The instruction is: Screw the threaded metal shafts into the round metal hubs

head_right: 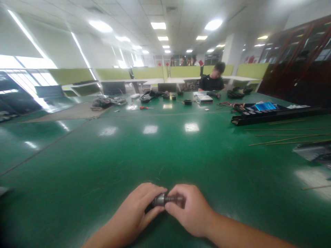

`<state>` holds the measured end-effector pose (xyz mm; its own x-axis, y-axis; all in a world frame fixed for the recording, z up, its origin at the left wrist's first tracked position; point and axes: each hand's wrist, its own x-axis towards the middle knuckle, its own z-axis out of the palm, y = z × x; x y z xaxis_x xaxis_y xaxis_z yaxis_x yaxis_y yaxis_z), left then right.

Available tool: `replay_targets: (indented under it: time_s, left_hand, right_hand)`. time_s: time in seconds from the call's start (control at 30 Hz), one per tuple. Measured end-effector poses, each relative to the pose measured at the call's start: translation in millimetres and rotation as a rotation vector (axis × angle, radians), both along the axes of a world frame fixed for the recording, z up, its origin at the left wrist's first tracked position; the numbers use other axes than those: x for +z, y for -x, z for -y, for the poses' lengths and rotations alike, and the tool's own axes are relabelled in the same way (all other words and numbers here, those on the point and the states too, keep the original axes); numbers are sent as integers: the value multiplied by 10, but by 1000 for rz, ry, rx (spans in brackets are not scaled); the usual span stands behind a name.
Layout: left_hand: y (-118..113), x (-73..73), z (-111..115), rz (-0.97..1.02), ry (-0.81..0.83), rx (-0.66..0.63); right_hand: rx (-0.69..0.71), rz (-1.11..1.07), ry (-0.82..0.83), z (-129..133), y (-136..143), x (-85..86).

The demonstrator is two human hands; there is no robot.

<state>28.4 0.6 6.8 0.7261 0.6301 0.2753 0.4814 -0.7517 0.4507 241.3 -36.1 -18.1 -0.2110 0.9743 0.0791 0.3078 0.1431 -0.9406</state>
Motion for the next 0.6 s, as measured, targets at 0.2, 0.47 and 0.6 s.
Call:
replay_targets:
  time_s: [0.2, 0.47, 0.6]
  left_hand:
    - [-22, 18, 13, -58, -36, -30]
    - [9, 12, -12, -76, -41, -43]
    - [13, 14, -18, -90, -44, -44]
  right_hand:
    - [4, -32, 28, -15, -6, 18]
    - [-7, 17, 30, -25, -8, 4]
    - [-2, 25, 13, -24, -12, 15]
